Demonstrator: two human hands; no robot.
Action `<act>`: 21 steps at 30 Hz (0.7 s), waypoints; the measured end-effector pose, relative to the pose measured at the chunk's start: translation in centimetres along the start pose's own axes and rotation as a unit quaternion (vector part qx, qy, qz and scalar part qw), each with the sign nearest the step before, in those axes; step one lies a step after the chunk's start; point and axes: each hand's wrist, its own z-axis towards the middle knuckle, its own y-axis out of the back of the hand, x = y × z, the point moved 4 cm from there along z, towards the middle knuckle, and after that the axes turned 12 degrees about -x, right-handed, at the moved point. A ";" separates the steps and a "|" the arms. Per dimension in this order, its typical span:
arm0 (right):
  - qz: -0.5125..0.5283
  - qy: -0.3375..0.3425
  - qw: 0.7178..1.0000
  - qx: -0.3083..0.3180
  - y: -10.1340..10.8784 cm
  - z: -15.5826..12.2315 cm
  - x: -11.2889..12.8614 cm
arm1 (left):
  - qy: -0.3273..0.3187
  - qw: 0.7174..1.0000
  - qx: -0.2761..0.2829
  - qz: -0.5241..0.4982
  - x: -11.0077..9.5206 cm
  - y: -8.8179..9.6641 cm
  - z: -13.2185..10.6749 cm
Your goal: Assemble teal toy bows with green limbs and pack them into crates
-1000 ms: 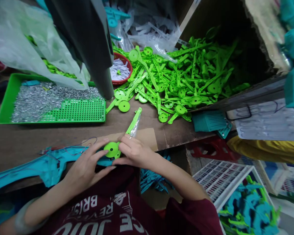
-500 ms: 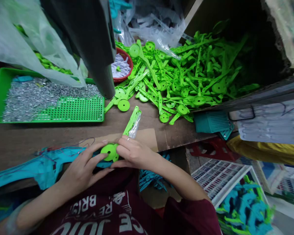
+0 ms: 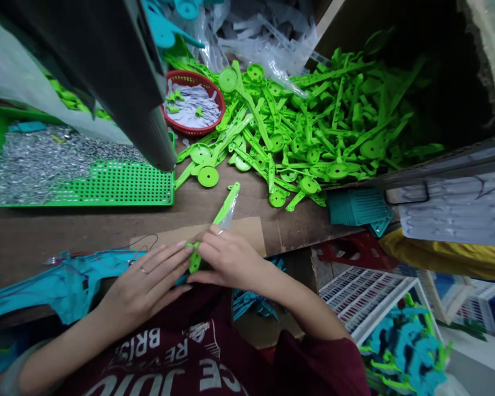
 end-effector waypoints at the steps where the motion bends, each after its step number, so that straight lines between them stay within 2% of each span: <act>1: 0.006 -0.057 0.998 -0.040 0.8 0.1 -1.0 | -0.004 1.000 0.001 0.011 -0.1 -0.1 0.0; 2: 0.009 -0.136 0.986 -0.092 1.6 0.0 -2.3 | -0.007 1.000 0.000 0.021 -0.3 -0.2 -0.1; 3: 0.018 -0.228 0.962 -0.148 2.3 -0.2 -4.0 | -0.010 1.000 -0.005 0.028 -0.4 -0.3 -0.1; 4: 0.042 -0.322 0.925 -0.196 2.7 -0.6 -5.7 | -0.014 0.999 -0.009 0.031 -0.4 -0.3 -0.1; 6: 0.145 -0.467 0.838 -0.242 2.4 -1.2 -8.6 | -0.022 0.999 -0.019 0.027 -0.5 -0.5 -0.3; 8: 0.264 -0.529 0.768 -0.245 1.6 -1.0 -10.3 | -0.029 0.999 -0.023 0.018 -0.3 -0.7 -0.5; 10: 0.337 -0.549 0.731 -0.226 1.0 -0.5 -10.9 | -0.040 0.999 -0.020 0.015 -0.1 -0.9 -0.9; 14: 0.423 -0.553 0.697 -0.173 0.6 0.4 -10.2 | -0.058 0.998 -0.018 0.006 0.1 -0.8 -1.6; 17: 0.439 -0.527 0.697 -0.208 0.9 0.3 -9.7 | -0.046 0.998 -0.033 -0.014 -0.4 -0.1 -1.1; 19: 0.436 -0.513 0.702 -0.232 1.0 0.1 -9.7 | 0.000 0.998 -0.044 -0.037 -0.7 0.2 0.1; 21: 0.430 -0.505 0.705 -0.249 1.1 -0.1 -9.7 | 0.093 0.992 -0.050 -0.072 -0.6 -0.1 1.7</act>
